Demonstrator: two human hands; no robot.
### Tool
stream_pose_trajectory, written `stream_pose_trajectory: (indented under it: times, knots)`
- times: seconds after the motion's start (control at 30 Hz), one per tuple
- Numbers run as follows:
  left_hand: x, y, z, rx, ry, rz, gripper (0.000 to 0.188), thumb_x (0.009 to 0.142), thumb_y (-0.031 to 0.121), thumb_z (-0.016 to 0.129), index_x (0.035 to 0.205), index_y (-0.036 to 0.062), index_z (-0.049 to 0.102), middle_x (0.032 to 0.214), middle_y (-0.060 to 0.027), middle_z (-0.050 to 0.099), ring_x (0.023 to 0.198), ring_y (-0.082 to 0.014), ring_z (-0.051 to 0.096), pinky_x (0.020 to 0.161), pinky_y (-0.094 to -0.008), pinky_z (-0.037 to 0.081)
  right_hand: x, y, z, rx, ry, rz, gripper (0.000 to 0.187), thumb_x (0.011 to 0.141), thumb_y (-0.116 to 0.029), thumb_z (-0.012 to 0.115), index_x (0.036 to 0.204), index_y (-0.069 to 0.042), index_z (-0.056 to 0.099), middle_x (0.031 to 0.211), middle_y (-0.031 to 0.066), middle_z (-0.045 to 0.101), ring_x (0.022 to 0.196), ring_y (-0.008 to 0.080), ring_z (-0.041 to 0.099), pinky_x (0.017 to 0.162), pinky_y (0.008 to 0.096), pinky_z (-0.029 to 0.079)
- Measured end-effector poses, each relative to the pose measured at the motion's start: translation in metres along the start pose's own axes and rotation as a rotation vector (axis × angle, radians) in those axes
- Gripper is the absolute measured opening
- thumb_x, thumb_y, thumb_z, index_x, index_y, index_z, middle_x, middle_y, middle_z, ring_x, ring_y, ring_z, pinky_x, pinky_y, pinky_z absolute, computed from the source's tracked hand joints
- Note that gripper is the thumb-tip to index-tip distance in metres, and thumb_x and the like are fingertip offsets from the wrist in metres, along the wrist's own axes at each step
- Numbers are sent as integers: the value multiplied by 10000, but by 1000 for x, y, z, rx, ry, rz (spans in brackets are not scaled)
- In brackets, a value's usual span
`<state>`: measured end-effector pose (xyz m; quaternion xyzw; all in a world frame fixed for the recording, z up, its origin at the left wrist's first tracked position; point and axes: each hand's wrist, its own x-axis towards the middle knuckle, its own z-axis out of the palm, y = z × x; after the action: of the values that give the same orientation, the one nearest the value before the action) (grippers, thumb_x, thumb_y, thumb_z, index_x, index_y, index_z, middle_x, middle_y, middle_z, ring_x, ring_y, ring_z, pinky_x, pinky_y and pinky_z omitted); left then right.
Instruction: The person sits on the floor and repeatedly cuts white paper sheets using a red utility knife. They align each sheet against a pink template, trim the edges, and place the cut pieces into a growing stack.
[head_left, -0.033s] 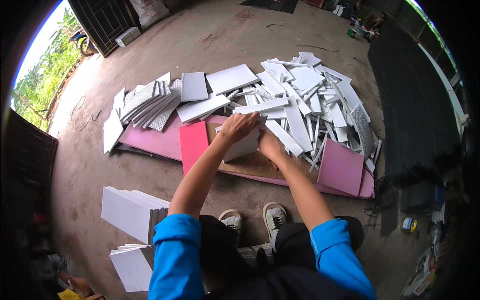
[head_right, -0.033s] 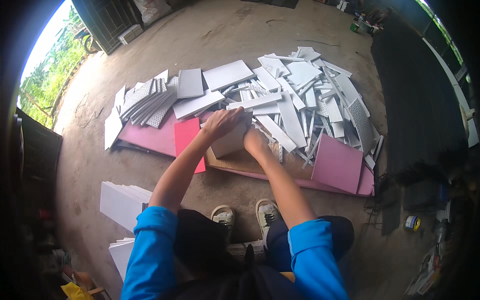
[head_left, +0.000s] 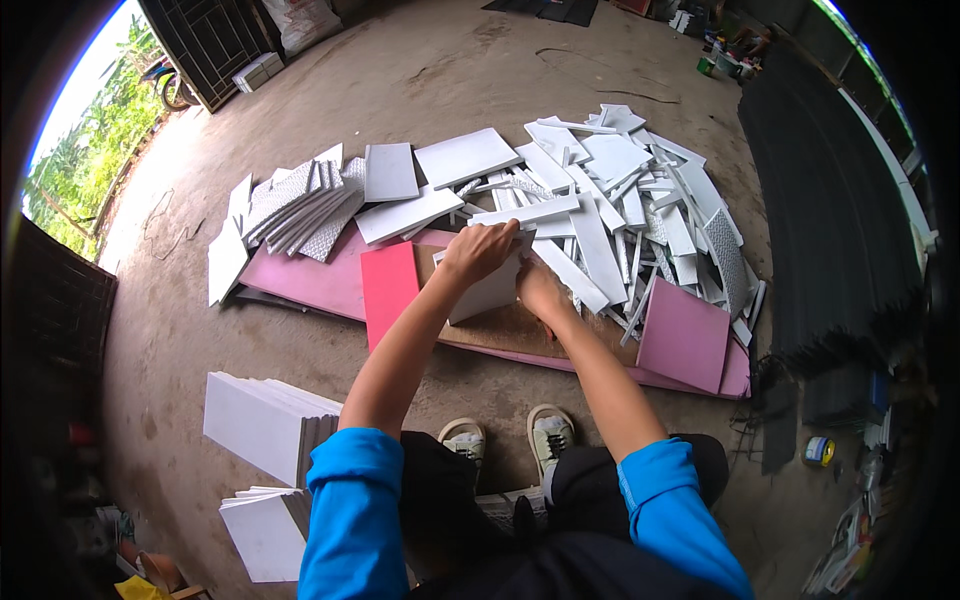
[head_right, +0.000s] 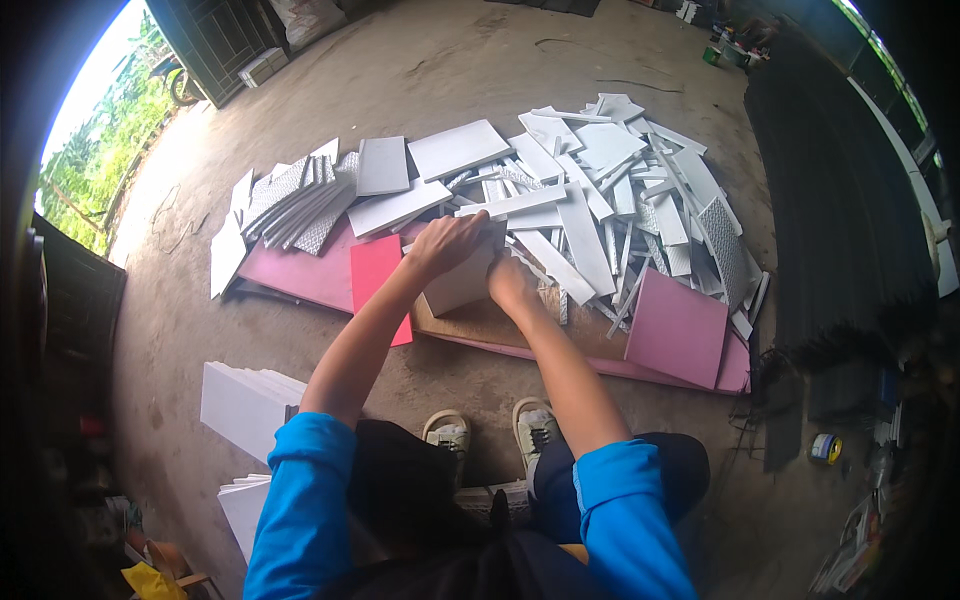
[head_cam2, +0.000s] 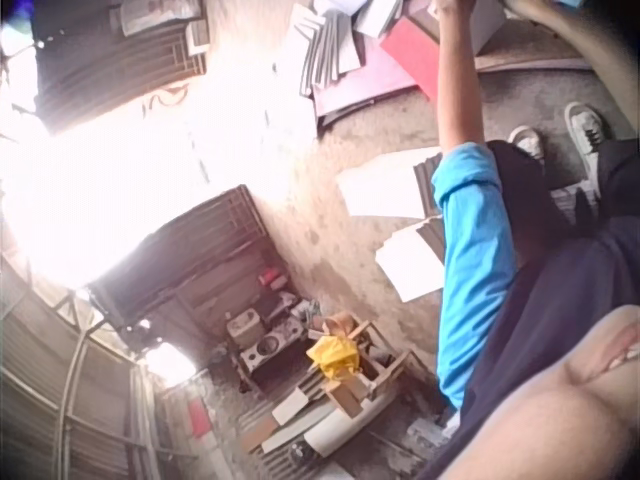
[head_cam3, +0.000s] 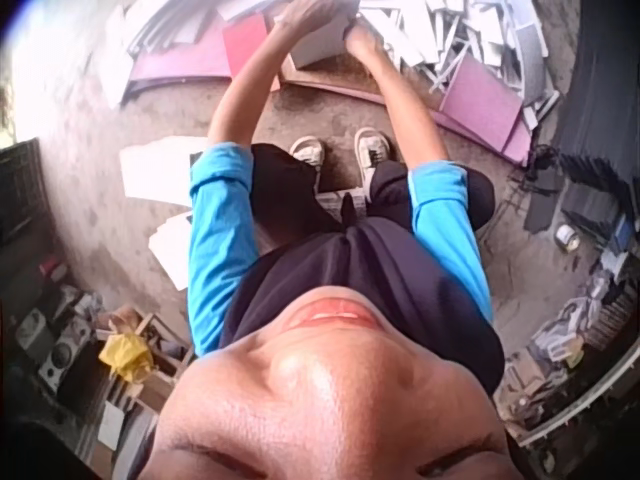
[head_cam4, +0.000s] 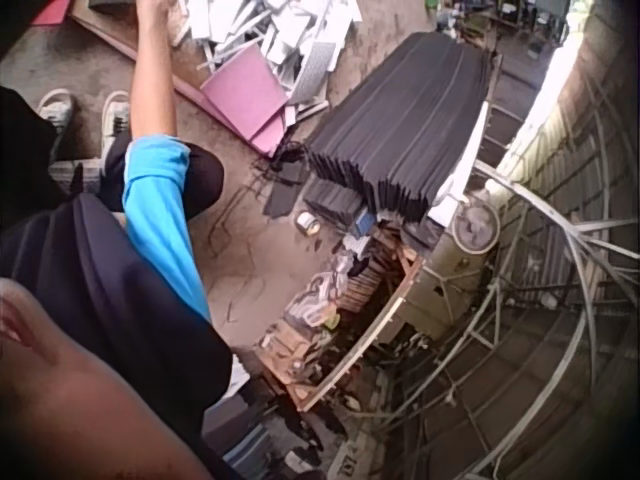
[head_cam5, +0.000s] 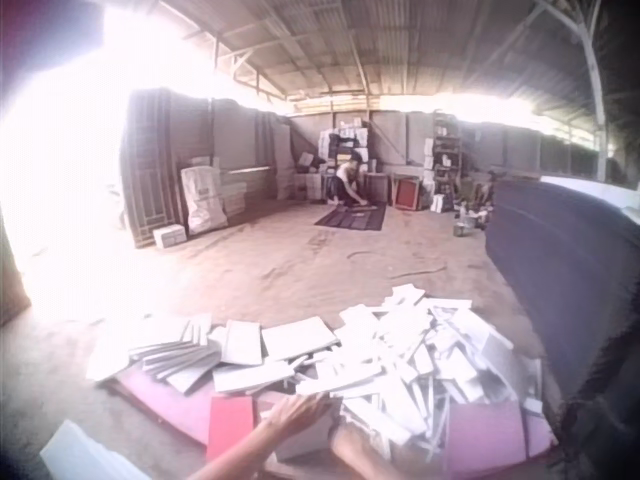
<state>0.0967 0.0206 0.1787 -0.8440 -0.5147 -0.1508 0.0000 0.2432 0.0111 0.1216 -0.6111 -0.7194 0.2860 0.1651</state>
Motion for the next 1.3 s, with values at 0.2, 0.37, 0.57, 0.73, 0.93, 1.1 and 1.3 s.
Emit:
stream_pose_trajectory:
  times: [0.2,0.37,0.57,0.73,0.93,1.1,1.3]
  knots:
    - [3,-11,1,-36,139,-171,423,760,402,639,970,73,477,660,-115,607,631,-303,627,541,-403,500,2,-29,-5,-105,-64,49,323,843,-151,422,1110,-12,541,1060,279,561,1028,409,530,887,459,425]
    - [3,-18,-2,-42,48,-182,272,762,292,629,917,74,579,701,-149,617,644,-325,619,559,-411,493,-25,-40,-14,-198,-127,73,280,852,-138,439,1029,43,557,953,292,591,938,417,573,823,484,453]
    - [5,-15,-5,-7,13,-144,191,751,220,642,843,62,588,653,-124,613,613,-282,626,526,-376,494,-21,-13,11,-117,-211,77,280,871,-150,387,1049,34,500,848,279,612,835,424,603,732,474,492]
    - [4,-14,-3,-73,4,-149,197,789,224,601,903,64,585,664,-154,609,603,-323,609,541,-413,481,-20,43,91,-207,-307,132,263,863,-95,356,1053,68,440,887,286,611,827,424,612,747,482,485]
    - [4,-14,-4,-72,-25,-206,237,797,270,607,896,58,570,695,-150,617,626,-323,612,560,-406,484,-39,66,126,-218,-341,180,261,892,-136,362,1077,34,430,866,281,614,836,404,620,718,490,494]
    - [2,-14,-4,-74,47,-155,254,797,286,603,889,53,556,768,-147,630,679,-331,616,590,-422,489,-41,78,111,-258,-437,155,301,923,-223,359,1059,30,450,891,252,618,766,385,630,665,477,495]
    - [-16,-31,-16,-150,95,-151,313,785,335,629,860,38,565,722,-156,623,702,-323,628,597,-408,499,-16,87,-19,-468,-451,2,351,917,-282,386,992,30,530,961,222,620,816,329,633,662,402,503]
